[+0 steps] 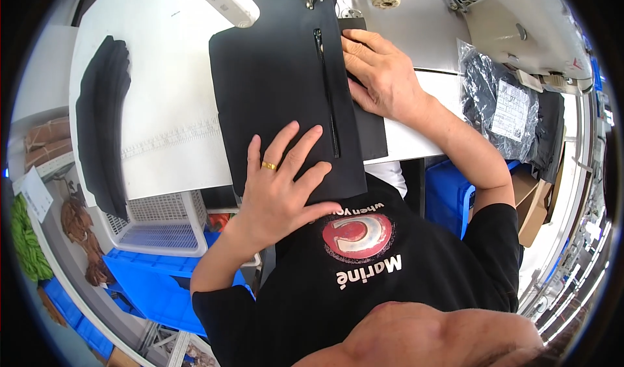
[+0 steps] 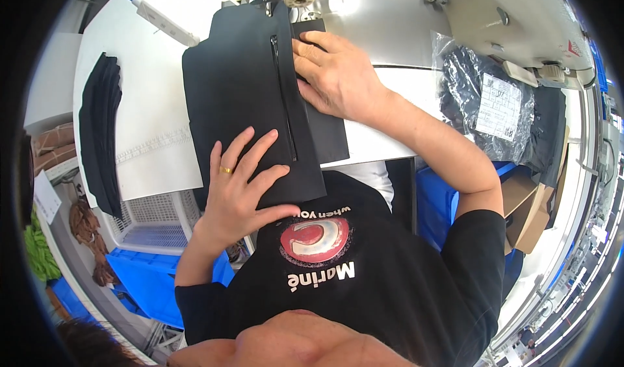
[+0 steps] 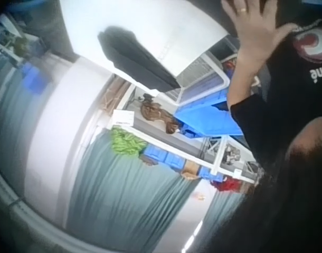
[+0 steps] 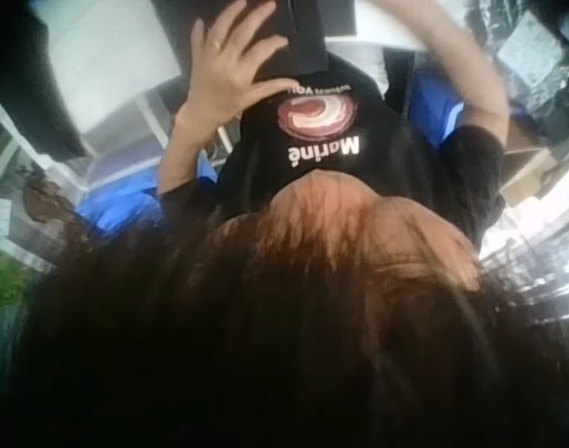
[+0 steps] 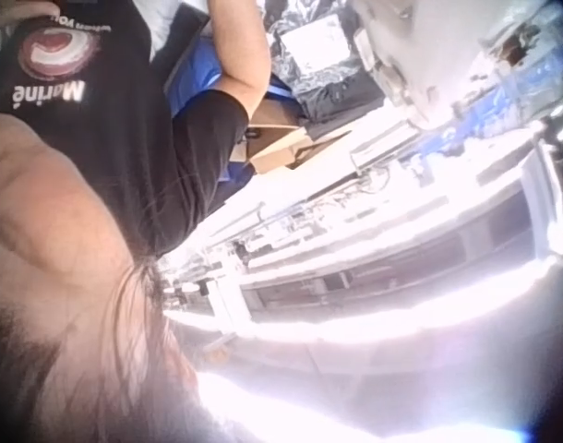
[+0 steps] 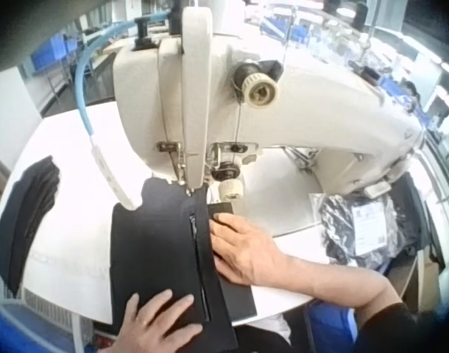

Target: Sewing a zipper into a pre-cut opening on a black fabric panel using an industrial sewing machine.

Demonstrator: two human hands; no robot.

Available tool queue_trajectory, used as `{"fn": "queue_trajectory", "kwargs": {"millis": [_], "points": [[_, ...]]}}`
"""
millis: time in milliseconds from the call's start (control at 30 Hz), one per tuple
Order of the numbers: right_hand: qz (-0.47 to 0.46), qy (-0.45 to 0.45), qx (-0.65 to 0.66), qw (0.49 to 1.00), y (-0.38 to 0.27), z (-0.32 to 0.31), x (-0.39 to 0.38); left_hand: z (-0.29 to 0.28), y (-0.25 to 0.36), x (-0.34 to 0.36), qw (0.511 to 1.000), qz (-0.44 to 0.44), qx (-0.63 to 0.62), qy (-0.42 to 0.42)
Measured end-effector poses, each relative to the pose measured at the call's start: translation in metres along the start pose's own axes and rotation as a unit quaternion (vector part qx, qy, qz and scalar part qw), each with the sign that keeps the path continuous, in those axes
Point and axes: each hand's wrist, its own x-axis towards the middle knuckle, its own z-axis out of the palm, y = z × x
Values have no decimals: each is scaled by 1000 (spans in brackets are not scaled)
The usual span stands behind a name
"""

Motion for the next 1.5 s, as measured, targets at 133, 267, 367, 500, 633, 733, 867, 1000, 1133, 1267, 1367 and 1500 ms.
{"fn": "queue_trajectory", "kwargs": {"millis": [133, 267, 367, 500, 633, 733, 867, 1000, 1133, 1267, 1367, 1500], "points": [[6, -13, 6, 1000, -2, -4, 0, -6, -13, 14, 999, 6, -6, -49], [4, -15, 10, 1000, -2, -3, 1, -1, -41, 53, 999, 24, 19, 29], [7, -20, 17, 1000, -1, -2, 1, 10, -70, 86, 988, 14, 37, 147], [8, -17, 17, 1000, -2, -3, 2, 15, -80, 97, 985, 26, 50, 162], [9, -20, 13, 1000, 0, -1, 0, 16, -80, 100, 986, 21, 40, 163], [10, -15, 13, 1000, 0, 0, 0, 18, -80, 100, 984, 25, 45, 168], [13, -14, 13, 1000, -2, 0, 1, 20, -81, 99, 982, 20, 44, 183], [14, -9, 11, 1000, -3, 0, 1, 20, -82, 99, 981, 40, 48, 182], [14, -15, 15, 1000, -1, -1, 2, 21, -84, 97, 983, 38, 61, 171], [23, -10, 32, 999, -2, -4, 3, 19, -82, 96, 979, 63, 118, 153], [23, -19, 22, 999, -4, -6, 3, 17, -84, 94, 980, 71, 122, 139], [29, -29, 24, 999, -5, -6, 0, 17, -81, 92, 981, 58, 136, 128]]}}
